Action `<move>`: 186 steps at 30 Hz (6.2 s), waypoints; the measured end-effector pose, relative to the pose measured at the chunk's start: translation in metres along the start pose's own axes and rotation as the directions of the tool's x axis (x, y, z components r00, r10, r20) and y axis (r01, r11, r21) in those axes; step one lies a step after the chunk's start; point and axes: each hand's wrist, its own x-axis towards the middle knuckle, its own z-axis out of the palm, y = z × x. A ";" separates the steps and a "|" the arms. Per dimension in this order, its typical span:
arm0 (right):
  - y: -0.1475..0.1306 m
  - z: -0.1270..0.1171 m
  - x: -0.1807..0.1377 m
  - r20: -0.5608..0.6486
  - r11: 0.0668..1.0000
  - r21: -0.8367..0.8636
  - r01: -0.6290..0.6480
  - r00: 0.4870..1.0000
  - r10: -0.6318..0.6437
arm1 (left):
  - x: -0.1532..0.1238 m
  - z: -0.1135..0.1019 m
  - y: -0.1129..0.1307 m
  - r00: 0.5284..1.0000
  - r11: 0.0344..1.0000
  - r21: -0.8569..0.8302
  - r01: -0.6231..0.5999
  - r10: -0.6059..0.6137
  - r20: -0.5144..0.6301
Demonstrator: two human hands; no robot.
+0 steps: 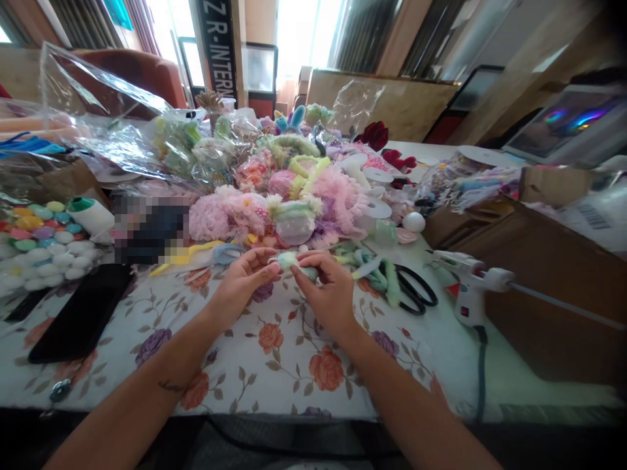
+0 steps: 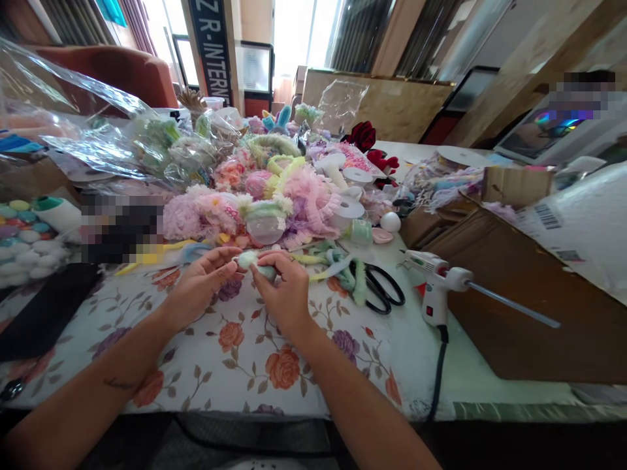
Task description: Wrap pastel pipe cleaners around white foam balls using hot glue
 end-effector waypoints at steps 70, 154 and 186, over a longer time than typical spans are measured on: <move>-0.035 -0.064 -0.070 0.212 0.594 0.236 -0.769 0.637 0.741 | 0.006 -0.017 0.016 0.968 0.970 -0.136 0.202 -0.219 -0.125; -0.039 -0.034 -0.078 0.271 0.550 0.107 -0.828 0.556 0.785 | 0.004 -0.014 0.018 0.968 0.973 -0.084 0.214 -0.223 -0.115; -0.038 -0.034 -0.079 0.284 0.538 0.084 -0.839 0.538 0.794 | 0.006 -0.017 0.015 0.965 0.962 -0.153 0.225 -0.242 -0.102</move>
